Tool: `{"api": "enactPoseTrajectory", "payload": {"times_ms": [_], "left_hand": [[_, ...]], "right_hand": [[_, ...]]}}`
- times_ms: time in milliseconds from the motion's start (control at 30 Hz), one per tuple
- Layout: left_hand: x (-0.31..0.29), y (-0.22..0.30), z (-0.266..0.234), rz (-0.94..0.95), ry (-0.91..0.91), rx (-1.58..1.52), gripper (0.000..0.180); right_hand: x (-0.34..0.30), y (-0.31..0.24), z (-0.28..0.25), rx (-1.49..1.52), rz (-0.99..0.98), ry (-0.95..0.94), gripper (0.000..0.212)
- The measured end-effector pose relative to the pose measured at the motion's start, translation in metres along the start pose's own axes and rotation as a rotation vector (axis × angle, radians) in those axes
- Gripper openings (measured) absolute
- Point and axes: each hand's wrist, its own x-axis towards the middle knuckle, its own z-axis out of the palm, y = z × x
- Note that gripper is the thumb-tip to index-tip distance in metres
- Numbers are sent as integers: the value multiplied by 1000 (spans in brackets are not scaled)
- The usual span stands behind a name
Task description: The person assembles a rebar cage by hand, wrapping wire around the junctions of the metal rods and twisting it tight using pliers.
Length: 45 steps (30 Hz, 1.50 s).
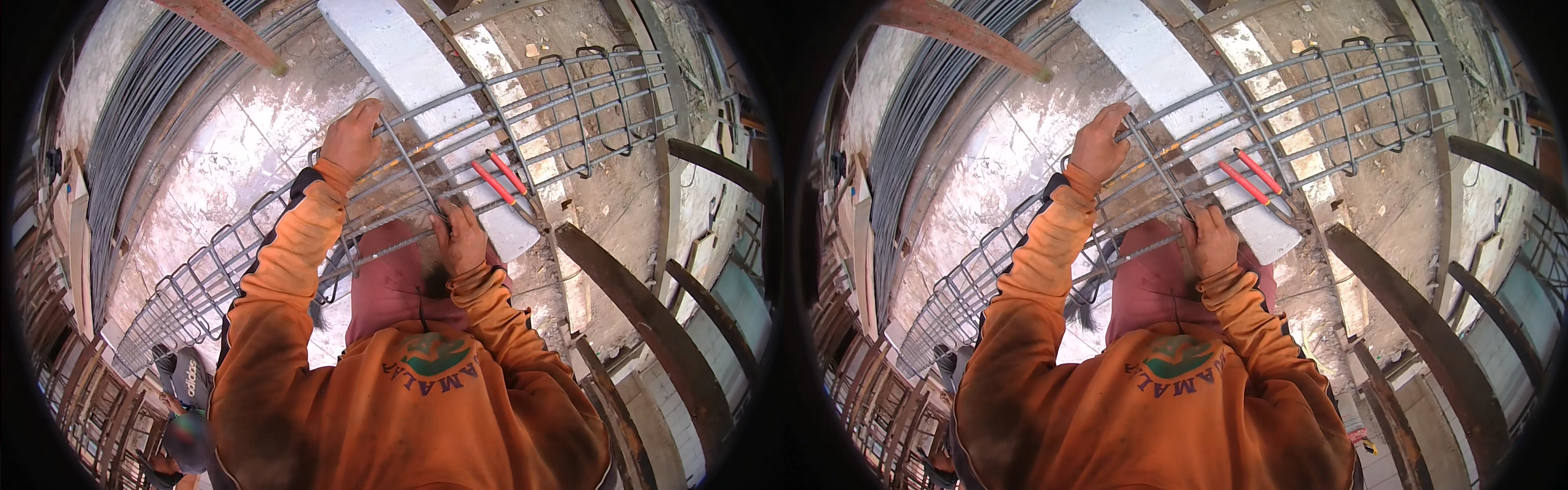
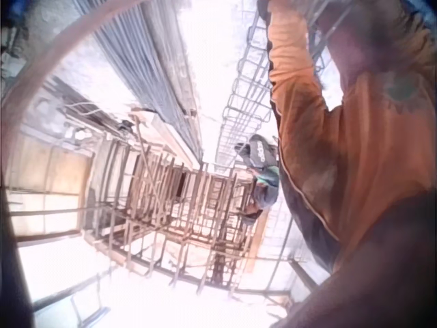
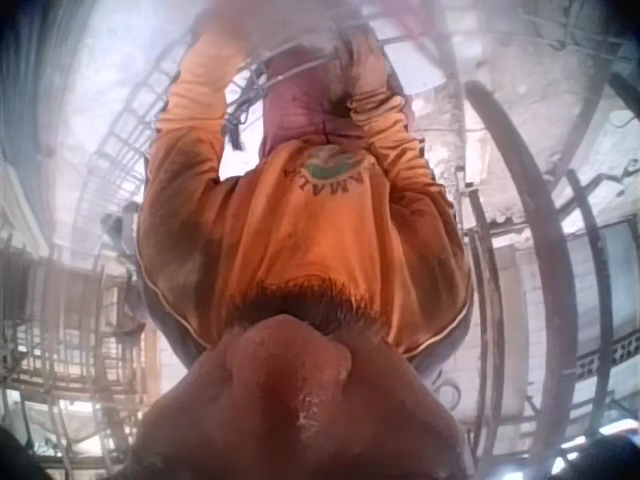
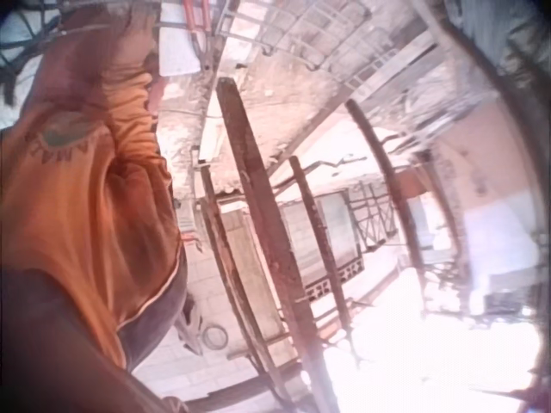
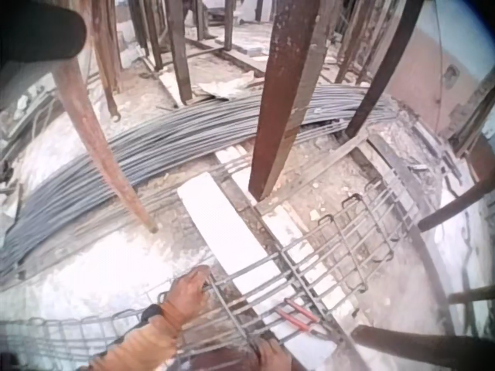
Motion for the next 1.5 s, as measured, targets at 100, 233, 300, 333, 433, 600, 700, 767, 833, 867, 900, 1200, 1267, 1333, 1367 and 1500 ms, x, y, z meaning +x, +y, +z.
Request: {"api": "enactPoseTrajectory", "payload": {"times_ms": [100,233,300,333,433,600,700,767,833,867,900,1200,1267,1333,1367,1500], "left_hand": [[1,-3,0,42,19,7,54],[-2,4,2,-5,13,28,56],[-5,8,4,-10,35,39,58],[-6,7,5,20,60,50,59],[-1,1,9,88,64,37,61],[-2,17,7,-116,-7,114,63],[-12,12,9,-120,16,103,63],[-7,10,6,-66,18,106,63],[-8,13,2,0,71,135,65],[-9,17,-1,30,94,147,65],[-9,20,-5,27,78,156,67],[12,5,-9,186,-116,182,81],[15,12,-17,244,-136,287,80],[14,6,-11,252,-109,190,78],[14,3,-9,257,-90,141,77],[10,-5,-8,222,-46,48,71]], "right_hand": [[6,-6,-19,143,-19,43,36],[4,-7,-31,258,212,-73,37],[2,-7,-35,257,211,-12,35],[1,-10,-36,262,213,17,34],[6,-22,-33,84,90,49,34],[14,-29,-1,-111,36,25,35],[30,-37,8,-145,84,31,31],[46,-39,12,-184,84,-6,28],[48,-37,13,-205,56,2,24],[49,-34,13,-216,45,2,23],[49,-30,9,-214,10,-29,26],[54,-26,6,-288,-103,-94,33],[55,-25,5,-329,-87,-109,34],[56,-24,5,-359,-91,-116,34],[56,-25,6,-369,-103,-116,33],[57,-29,6,-412,-206,-41,21]]}}
